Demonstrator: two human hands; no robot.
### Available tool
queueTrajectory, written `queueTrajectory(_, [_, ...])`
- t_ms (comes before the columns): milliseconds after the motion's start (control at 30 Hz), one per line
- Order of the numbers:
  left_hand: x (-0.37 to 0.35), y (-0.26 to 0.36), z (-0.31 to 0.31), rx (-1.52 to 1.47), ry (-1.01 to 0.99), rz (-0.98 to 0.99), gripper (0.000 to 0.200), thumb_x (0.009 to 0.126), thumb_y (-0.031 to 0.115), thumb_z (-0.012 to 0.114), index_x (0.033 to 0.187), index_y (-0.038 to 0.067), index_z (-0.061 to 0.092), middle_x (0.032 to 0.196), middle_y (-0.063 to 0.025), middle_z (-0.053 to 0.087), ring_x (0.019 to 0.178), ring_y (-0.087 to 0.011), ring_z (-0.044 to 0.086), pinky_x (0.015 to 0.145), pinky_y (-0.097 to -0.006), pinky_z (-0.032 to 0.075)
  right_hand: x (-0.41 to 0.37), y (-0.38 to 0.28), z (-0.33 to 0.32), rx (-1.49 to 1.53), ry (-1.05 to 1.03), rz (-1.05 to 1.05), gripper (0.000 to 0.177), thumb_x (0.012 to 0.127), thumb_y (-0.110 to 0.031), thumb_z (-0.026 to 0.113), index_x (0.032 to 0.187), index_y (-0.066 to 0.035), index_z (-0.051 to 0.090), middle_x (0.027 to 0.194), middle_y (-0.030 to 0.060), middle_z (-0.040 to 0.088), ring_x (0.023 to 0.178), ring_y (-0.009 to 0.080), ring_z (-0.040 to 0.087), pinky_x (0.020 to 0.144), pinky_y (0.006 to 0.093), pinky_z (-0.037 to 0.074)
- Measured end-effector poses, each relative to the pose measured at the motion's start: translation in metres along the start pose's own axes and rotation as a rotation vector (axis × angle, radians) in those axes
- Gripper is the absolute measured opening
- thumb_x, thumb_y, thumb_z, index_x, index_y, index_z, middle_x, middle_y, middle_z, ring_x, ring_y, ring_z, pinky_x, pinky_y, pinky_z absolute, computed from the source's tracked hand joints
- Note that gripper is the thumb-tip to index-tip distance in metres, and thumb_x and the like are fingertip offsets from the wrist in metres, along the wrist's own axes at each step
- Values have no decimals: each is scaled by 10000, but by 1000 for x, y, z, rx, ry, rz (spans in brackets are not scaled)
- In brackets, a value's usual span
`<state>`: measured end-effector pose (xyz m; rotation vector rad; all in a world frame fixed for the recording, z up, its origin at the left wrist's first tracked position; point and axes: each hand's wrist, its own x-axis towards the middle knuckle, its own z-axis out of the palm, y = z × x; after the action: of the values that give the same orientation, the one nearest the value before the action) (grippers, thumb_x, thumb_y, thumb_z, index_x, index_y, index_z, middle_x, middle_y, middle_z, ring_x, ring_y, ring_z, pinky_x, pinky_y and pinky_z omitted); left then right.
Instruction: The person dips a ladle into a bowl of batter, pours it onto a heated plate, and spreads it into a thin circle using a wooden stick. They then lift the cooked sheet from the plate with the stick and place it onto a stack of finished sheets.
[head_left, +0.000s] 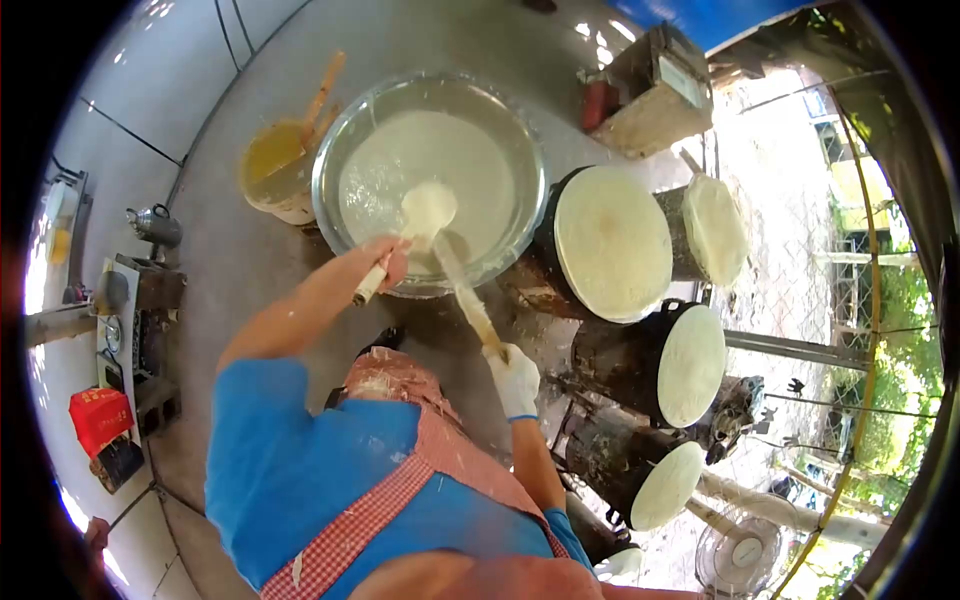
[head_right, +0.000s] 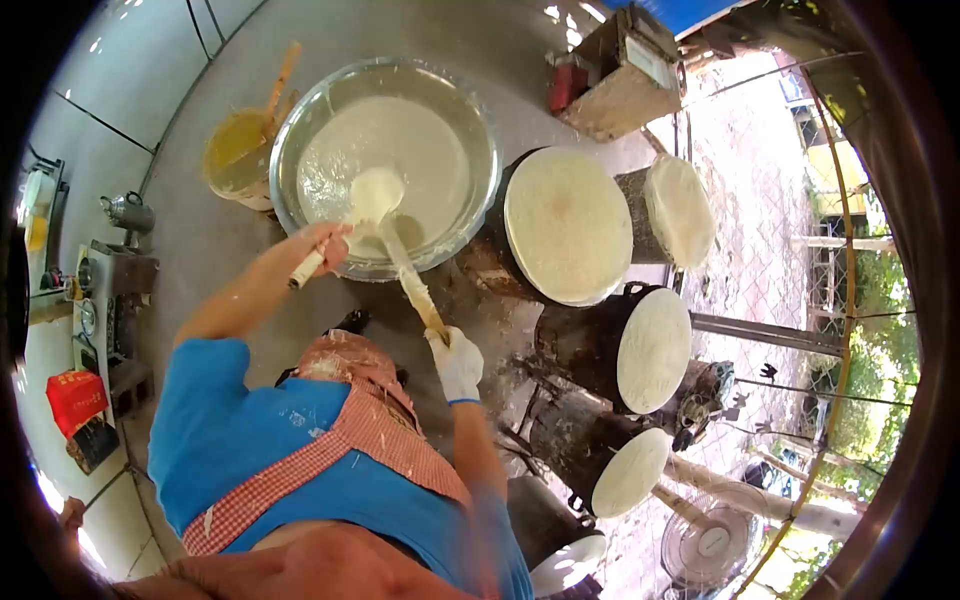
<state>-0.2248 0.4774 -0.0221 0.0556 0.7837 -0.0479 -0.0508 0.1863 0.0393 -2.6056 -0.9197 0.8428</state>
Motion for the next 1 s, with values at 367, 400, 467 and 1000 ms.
queueTrajectory(367, [-288,9,293,906,-99,915,276,924,287,515,1184,255,429,578,79,305,378,-15,229,285,-168,215,-1,-94,-183,686,753,-524,300,838,-258,648,1033,-30,637,813,93,667,706,164,611,664,292,479])
queueTrajectory(400, [-298,11,300,992,-109,1018,297,923,291,512,1206,272,422,575,82,310,372,-20,225,284,-176,220,5,-96,-187,826,744,-563,279,847,-233,637,1018,-12,637,757,13,634,673,87,544,611,240,443])
queueTrajectory(467, [-289,22,296,1026,-72,1116,377,935,254,470,1293,277,357,560,66,311,377,-31,259,298,-191,231,9,-99,-183,1011,558,-520,276,839,-227,645,1004,-6,640,717,-8,605,620,76,514,560,225,413])
queueTrajectory(1000, [10,-62,231,942,-531,-101,242,961,287,415,757,159,393,534,29,328,393,-85,351,292,-237,296,-105,136,-73,1095,388,-12,212,815,-278,657,835,-67,666,600,-29,540,527,68,491,460,257,365])
